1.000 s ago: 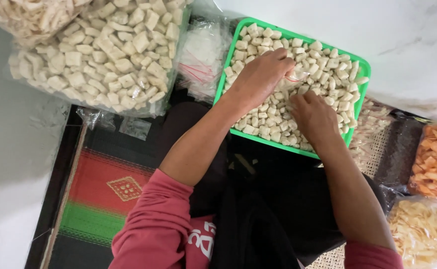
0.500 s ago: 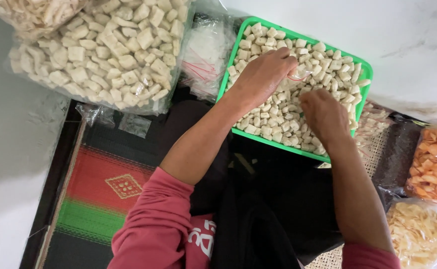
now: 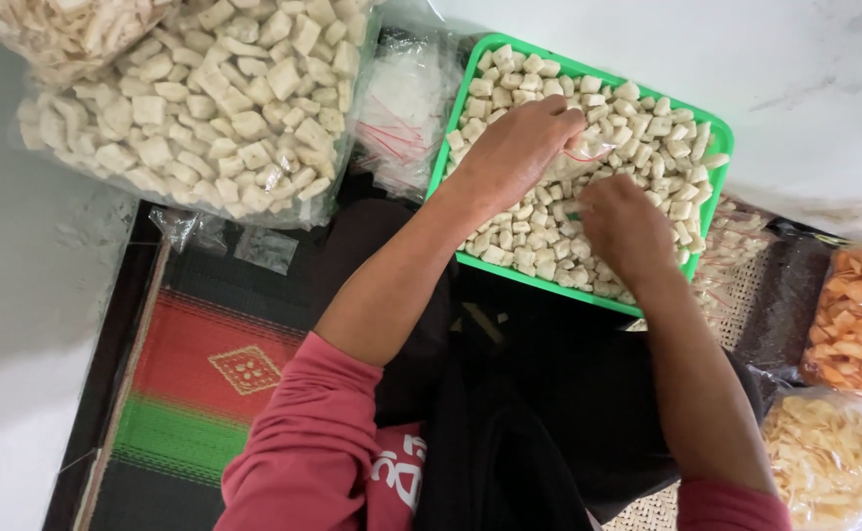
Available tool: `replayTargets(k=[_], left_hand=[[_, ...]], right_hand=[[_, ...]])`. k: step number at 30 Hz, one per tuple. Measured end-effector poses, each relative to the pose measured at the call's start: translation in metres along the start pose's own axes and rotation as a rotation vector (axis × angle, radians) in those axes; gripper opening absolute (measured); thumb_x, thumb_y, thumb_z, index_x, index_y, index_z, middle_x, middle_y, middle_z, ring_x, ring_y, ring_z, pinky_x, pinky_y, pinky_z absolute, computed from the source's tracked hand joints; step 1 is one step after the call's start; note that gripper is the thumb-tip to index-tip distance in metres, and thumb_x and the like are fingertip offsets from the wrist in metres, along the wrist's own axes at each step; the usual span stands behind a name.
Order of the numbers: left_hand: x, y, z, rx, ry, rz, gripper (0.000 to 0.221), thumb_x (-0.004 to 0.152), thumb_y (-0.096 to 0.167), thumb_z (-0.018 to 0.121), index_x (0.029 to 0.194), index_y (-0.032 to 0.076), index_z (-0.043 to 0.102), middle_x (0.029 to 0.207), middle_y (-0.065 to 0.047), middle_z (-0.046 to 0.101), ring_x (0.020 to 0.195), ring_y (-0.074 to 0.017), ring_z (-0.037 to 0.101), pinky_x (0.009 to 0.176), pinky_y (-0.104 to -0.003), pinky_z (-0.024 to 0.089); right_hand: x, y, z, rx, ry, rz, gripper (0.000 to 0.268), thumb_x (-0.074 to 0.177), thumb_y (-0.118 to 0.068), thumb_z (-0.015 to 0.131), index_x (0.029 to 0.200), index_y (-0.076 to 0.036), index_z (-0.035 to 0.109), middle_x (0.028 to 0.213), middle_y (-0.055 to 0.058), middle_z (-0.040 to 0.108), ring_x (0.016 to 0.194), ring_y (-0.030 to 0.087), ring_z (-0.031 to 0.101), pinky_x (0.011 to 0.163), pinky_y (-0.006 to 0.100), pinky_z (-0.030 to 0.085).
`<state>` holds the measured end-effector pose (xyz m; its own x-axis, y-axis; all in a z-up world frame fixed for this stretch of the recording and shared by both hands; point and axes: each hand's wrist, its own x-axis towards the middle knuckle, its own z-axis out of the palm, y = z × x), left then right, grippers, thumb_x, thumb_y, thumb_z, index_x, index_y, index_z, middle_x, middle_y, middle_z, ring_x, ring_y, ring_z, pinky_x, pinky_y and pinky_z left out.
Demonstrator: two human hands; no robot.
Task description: Packaging small cube-shaped snacks into small plastic bags from a tray.
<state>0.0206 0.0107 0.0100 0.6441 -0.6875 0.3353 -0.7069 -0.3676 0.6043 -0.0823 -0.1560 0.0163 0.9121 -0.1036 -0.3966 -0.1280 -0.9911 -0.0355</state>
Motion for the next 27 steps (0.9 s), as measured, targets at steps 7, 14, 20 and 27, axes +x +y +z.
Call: replayTargets(k=[7,14,20,27], left_hand=[[-0.003,0.029,-0.028,-0.176,-0.079,-0.062,0.024,0.099,0.003,0.057,0.079,0.014,0.048,0.074,-0.003,0.047,0.058,-0.0118,0.04,0.048,-0.027,0.032],[0.001,0.052,-0.046,-0.522,-0.295,-0.487,0.012,0.092,0.024,0.045,0.081,0.018,0.044,0.08,0.002,0.045,0.069,-0.0143,0.039,0.061,-0.028,0.036],[-0.011,0.025,-0.014,-0.13,-0.078,0.043,0.02,0.089,0.002,0.064,0.085,0.016,0.05,0.08,-0.003,0.053,0.076,-0.0269,0.063,0.065,-0.035,0.054],[-0.015,0.019,-0.003,0.028,-0.04,0.18,0.023,0.089,-0.007,0.068,0.09,0.012,0.055,0.082,-0.005,0.058,0.077,-0.0292,0.071,0.067,-0.035,0.06]], right_hand=[[-0.006,0.057,-0.004,0.32,0.865,-0.572,0.008,0.11,0.007,0.078,0.117,0.009,0.073,0.105,0.027,0.074,0.08,0.029,0.071,0.062,0.035,0.063],[-0.006,0.047,-0.003,0.269,0.852,-0.532,0.014,0.102,0.0,0.086,0.111,-0.004,0.076,0.102,0.015,0.073,0.084,0.027,0.07,0.064,0.034,0.06],[0.005,0.049,0.012,0.143,0.876,-0.525,0.012,0.098,-0.015,0.088,0.106,-0.017,0.079,0.097,0.003,0.071,0.083,0.025,0.071,0.069,0.036,0.06],[0.002,0.037,0.009,0.06,0.852,-0.489,0.01,0.104,-0.028,0.083,0.107,-0.022,0.076,0.092,0.001,0.068,0.086,0.026,0.07,0.073,0.038,0.059]])
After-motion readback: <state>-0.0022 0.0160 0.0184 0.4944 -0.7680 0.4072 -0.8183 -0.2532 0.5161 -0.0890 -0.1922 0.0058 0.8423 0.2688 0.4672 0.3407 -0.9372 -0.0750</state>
